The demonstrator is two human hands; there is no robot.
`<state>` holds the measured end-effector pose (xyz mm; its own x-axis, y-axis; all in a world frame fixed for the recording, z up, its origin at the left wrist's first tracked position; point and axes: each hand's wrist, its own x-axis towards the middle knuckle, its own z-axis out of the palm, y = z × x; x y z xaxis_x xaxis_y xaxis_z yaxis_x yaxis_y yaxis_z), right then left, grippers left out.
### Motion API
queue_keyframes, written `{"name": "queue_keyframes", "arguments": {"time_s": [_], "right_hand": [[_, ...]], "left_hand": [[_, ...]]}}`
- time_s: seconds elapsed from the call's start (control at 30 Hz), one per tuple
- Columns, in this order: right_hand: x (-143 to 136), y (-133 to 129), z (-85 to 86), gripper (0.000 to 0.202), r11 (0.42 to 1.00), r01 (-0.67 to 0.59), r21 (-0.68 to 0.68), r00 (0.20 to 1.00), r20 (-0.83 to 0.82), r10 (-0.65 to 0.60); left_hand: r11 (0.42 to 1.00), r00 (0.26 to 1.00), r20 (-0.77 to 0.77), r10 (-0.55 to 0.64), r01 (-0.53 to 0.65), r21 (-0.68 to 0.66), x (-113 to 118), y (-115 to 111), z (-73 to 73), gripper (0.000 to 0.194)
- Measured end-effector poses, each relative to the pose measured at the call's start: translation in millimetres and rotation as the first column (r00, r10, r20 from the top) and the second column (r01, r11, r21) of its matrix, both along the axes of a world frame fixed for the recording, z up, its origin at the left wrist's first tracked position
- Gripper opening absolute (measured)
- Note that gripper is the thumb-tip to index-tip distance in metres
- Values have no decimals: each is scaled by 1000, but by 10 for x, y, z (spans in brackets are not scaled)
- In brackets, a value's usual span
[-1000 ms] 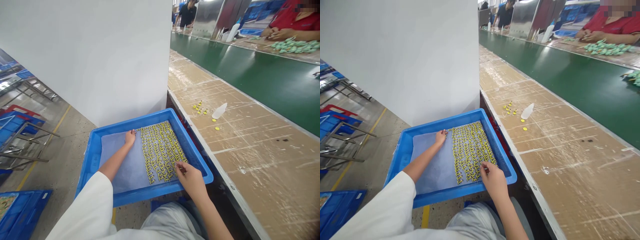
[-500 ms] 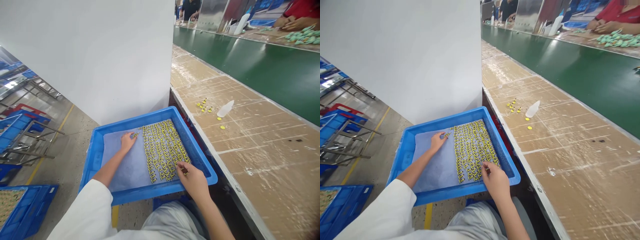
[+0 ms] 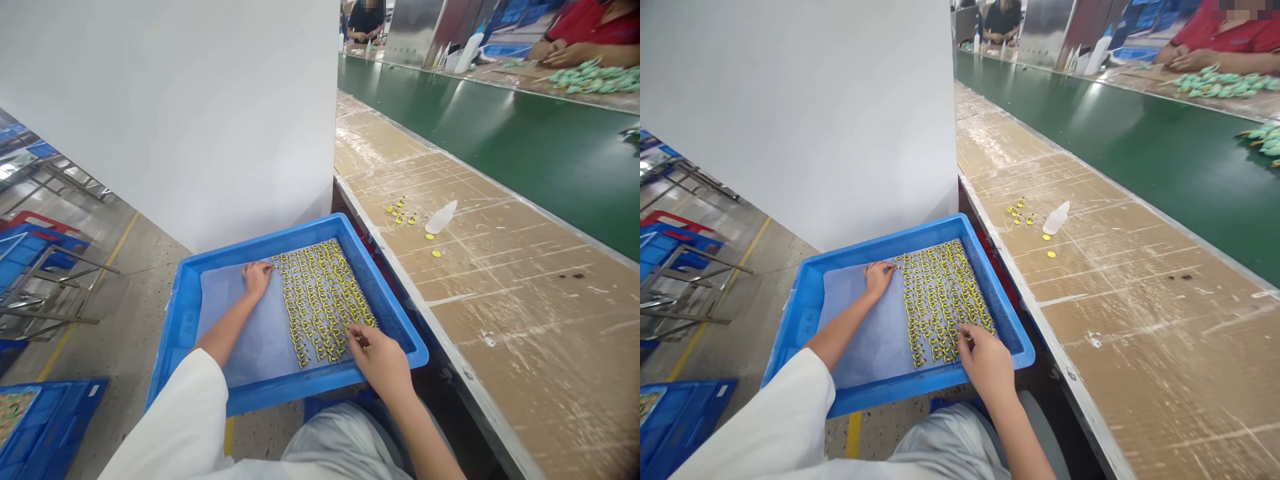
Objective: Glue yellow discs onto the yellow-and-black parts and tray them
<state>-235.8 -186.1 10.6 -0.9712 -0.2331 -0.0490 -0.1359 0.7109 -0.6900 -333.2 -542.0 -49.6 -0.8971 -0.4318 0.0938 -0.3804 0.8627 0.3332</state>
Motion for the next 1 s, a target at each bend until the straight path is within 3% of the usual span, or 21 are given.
{"name": "queue_keyframes", "arguments": {"time_s": [0.37, 0.53, 0.7, 0.83, 1.0], "right_hand": [[5, -19, -8, 24, 999, -14, 43, 1000, -26, 15], [6, -16, -14, 25, 998, -26, 51, 999, -26, 28], [7, -30, -23, 25, 995, -29, 95, 999, -41, 33], [16, -34, -20, 25, 993, -32, 115, 998, -58, 39], [30, -25, -14, 26, 993, -38, 110, 996, -71, 46]], "left_hand": [[997, 996, -37, 83, -83, 3, -120, 48, 5, 30], [990, 989, -52, 140, -139, 28, 37, -43, 50, 35], [985, 985, -11, 172, -171, 28, 176, -60, -48, 34], [981, 981, 20, 193, -194, 29, 106, -36, -119, 32], [980, 980, 43, 196, -197, 35, 30, -83, -88, 33]]}}
